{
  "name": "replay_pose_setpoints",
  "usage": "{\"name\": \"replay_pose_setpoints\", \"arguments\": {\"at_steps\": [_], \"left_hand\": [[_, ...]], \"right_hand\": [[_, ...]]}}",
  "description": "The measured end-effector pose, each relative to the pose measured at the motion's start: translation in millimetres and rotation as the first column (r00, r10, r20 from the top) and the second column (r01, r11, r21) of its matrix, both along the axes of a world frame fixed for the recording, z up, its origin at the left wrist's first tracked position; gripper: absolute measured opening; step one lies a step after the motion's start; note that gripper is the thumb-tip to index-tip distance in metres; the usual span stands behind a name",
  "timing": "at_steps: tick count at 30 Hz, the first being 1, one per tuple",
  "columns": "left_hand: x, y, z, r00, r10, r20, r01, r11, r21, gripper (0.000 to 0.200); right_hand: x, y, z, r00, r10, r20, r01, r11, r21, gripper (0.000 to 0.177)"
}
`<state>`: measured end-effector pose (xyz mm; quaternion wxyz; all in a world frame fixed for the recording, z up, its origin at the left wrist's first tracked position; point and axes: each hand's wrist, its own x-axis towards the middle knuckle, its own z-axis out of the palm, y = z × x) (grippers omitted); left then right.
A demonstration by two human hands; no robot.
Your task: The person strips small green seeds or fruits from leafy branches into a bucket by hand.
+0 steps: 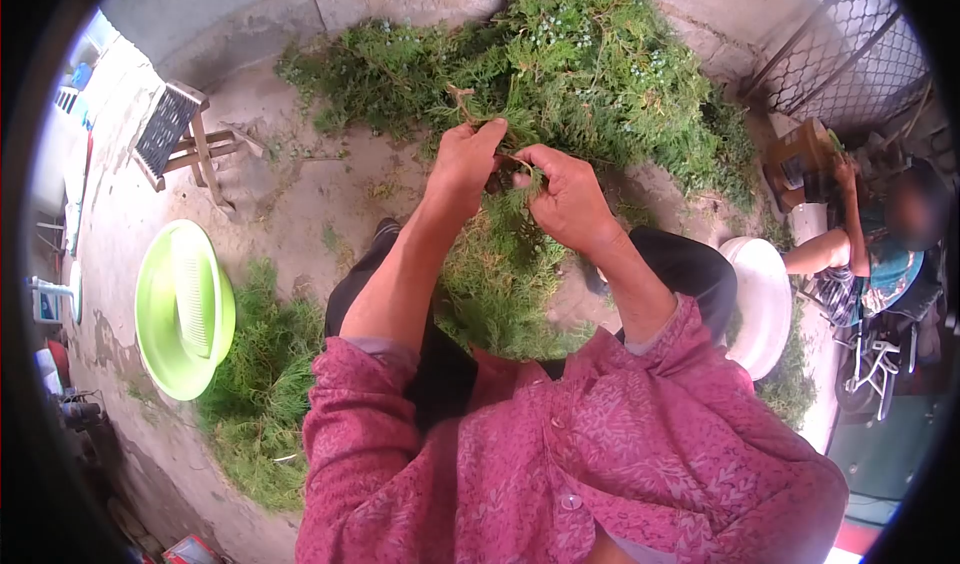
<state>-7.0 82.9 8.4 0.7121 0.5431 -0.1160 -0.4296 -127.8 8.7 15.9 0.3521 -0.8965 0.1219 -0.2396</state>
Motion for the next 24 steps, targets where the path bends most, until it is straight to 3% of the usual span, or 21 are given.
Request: {"name": "replay_pose_setpoints", "arguments": {"at_steps": [5,7,8,9,10,11,13,14,16,17,19,20,22,24], "left_hand": [[7,-3,-14,0.998,-0.023,0.052,0.023,1.0,0.004,0.02],[14,-3,-13,0.995,-0.021,0.094,0.019,0.999,0.026,0.02],[22,1,-7,0.995,0.051,0.087,-0.06,0.993,0.102,0.02],[28,3,-2,0.988,0.127,0.084,-0.14,0.974,0.176,0.021],[31,5,1,0.988,0.129,0.082,-0.142,0.974,0.175,0.021],[34,6,2,0.978,0.209,-0.015,-0.205,0.97,0.133,0.02],[32,5,-2,0.951,0.273,-0.147,-0.262,0.961,0.093,0.019],[29,3,-5,0.951,0.271,-0.146,-0.259,0.961,0.093,0.019],[24,-1,-7,0.945,0.284,-0.16,-0.26,0.953,0.155,0.021],[26,-2,-9,0.948,0.278,-0.152,-0.251,0.952,0.173,0.022],[24,-3,-8,0.951,0.276,-0.139,-0.252,0.953,0.17,0.022],[22,-2,-8,0.953,0.275,-0.129,-0.253,0.953,0.169,0.022],[20,-3,-9,0.958,0.261,-0.116,-0.242,0.958,0.155,0.022],[19,-1,-10,0.963,0.248,-0.103,-0.231,0.962,0.147,0.022]], "right_hand": [[-5,5,1,0.98,0.012,-0.198,0.016,0.991,0.135,0.019],[-8,3,1,0.946,0.144,-0.291,-0.021,0.921,0.389,0.022],[-16,0,3,0.946,0.145,-0.289,-0.022,0.922,0.388,0.022],[-27,-2,5,0.922,0.236,-0.306,0.034,0.739,0.673,0.022],[-34,-1,7,0.899,0.327,-0.291,0.112,0.471,0.875,0.023],[-39,2,10,0.899,0.326,-0.292,0.113,0.472,0.874,0.023],[-46,7,19,0.969,0.235,-0.074,0.018,0.229,0.973,0.019],[-46,7,19,0.97,0.233,-0.073,0.018,0.228,0.973,0.019],[-40,6,15,0.992,0.083,-0.091,0.05,0.409,0.911,0.015],[-38,4,10,0.993,0.082,-0.088,0.047,0.409,0.911,0.015],[-32,2,0,0.99,0.035,-0.135,0.045,0.834,0.551,0.023],[-29,4,0,0.99,0.037,-0.135,0.044,0.834,0.549,0.023],[-21,11,0,0.993,-0.095,-0.068,0.105,0.983,0.152,0.026],[-13,10,-7,0.991,-0.107,-0.084,0.113,0.991,0.076,0.027]]}}
